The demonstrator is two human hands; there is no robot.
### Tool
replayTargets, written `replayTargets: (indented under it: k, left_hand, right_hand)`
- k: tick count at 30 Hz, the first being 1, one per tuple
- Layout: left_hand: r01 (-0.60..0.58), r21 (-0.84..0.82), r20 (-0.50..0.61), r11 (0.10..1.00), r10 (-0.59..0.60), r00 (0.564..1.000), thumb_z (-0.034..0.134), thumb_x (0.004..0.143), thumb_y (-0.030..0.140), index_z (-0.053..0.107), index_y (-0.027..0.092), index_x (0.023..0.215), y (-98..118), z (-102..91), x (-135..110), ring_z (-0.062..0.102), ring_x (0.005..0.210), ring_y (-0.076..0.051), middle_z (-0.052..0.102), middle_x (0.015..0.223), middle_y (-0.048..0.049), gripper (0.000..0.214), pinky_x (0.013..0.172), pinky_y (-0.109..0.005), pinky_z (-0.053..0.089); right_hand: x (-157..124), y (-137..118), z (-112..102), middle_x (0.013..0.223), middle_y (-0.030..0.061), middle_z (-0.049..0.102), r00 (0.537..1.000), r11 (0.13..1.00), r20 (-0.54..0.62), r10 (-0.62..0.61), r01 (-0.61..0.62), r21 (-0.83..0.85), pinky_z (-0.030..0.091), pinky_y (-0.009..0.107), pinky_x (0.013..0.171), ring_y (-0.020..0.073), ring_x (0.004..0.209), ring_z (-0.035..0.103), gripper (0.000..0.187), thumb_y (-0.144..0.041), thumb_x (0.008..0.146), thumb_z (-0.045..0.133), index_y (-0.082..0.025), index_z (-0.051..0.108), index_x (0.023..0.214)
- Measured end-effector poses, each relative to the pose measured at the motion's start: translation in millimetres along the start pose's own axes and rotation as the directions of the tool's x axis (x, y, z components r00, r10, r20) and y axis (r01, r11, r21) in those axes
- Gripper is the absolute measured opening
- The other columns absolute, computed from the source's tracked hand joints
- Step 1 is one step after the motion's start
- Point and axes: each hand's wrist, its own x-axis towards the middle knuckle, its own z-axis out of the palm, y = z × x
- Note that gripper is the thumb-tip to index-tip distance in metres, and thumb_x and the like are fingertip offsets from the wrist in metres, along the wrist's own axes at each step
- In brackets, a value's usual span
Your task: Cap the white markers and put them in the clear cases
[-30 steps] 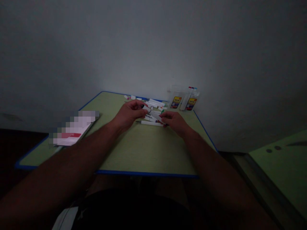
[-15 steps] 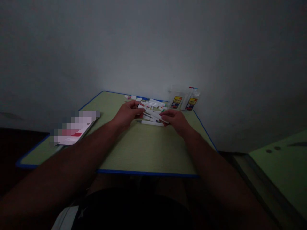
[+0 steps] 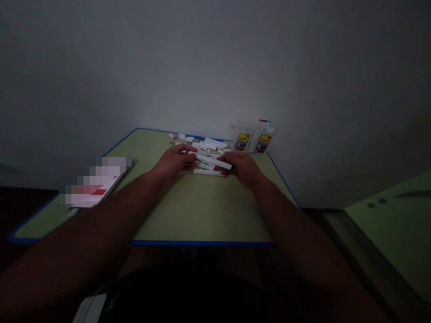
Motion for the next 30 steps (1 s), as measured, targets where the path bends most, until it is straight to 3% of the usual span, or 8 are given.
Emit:
replayTargets:
  k: [5,10,14,20,30]
  left_hand:
    - [-0.06,-0.037,0.029,0.997,0.062,0.998,0.081,0.067,0.01,0.068,0.015,0.085,-3.5,-3.3,3.1,0.062,0.055,-0.012,0.068,0.067,-0.0021,0.023,0.057,-0.027,0.055]
    - [-0.175,-0.098,0.055,0.98,0.181,0.982,0.083,0.062,0.009,0.069,0.016,0.086,-2.5,-1.4,2.0,0.066,0.062,-0.013,0.07,0.071,-0.0003,0.029,0.064,-0.027,0.057]
    - [-0.231,-0.106,0.14,0.967,0.245,0.959,0.085,0.061,0.011,0.072,0.015,0.082,-2.2,1.3,-1.1,0.067,0.065,-0.013,0.072,0.074,-0.0023,0.025,0.065,-0.027,0.057]
    - [-0.265,-0.092,0.193,0.96,0.279,0.941,0.085,0.059,0.012,0.073,0.015,0.081,-1.2,3.5,-3.9,0.068,0.067,-0.014,0.073,0.075,-0.0021,0.025,0.069,-0.03,0.058]
    - [-0.241,0.028,0.139,0.97,0.234,0.962,0.083,0.061,0.009,0.071,0.016,0.081,-4.0,0.3,1.4,0.068,0.062,-0.015,0.072,0.07,-0.0016,0.025,0.063,-0.029,0.057]
  right_hand:
    - [-1.1,0.0,-0.7,0.078,0.0071,0.076,1.0,1.0,0.024,-0.003,0.003,-0.006,0.051,0.024,0.052,0.0113,0.057,0.062,0.035,-0.045,0.069,0.081,-0.016,0.077,0.088]
    - [3.4,5.7,-3.2,0.074,0.0048,0.074,0.999,0.993,-0.045,-0.011,0.006,-0.115,0.049,0.024,0.05,0.0113,0.056,0.059,0.026,-0.032,0.064,0.079,-0.017,0.078,0.085]
    - [6.8,8.2,-6.0,0.069,0.002,0.07,0.995,0.987,-0.092,-0.029,0.013,-0.162,0.048,0.025,0.052,0.0109,0.055,0.056,0.02,-0.025,0.063,0.074,-0.017,0.078,0.08]
    - [5.7,8.2,-8.0,0.07,0.002,0.07,0.994,0.983,-0.102,-0.031,0.012,-0.181,0.049,0.026,0.058,0.012,0.061,0.058,0.02,-0.024,0.063,0.073,-0.018,0.078,0.081]
    - [5.0,6.8,-8.8,0.071,0.0014,0.069,0.988,0.981,-0.13,-0.08,0.055,-0.185,0.049,0.026,0.055,0.0104,0.058,0.057,0.024,-0.031,0.063,0.078,-0.018,0.077,0.082]
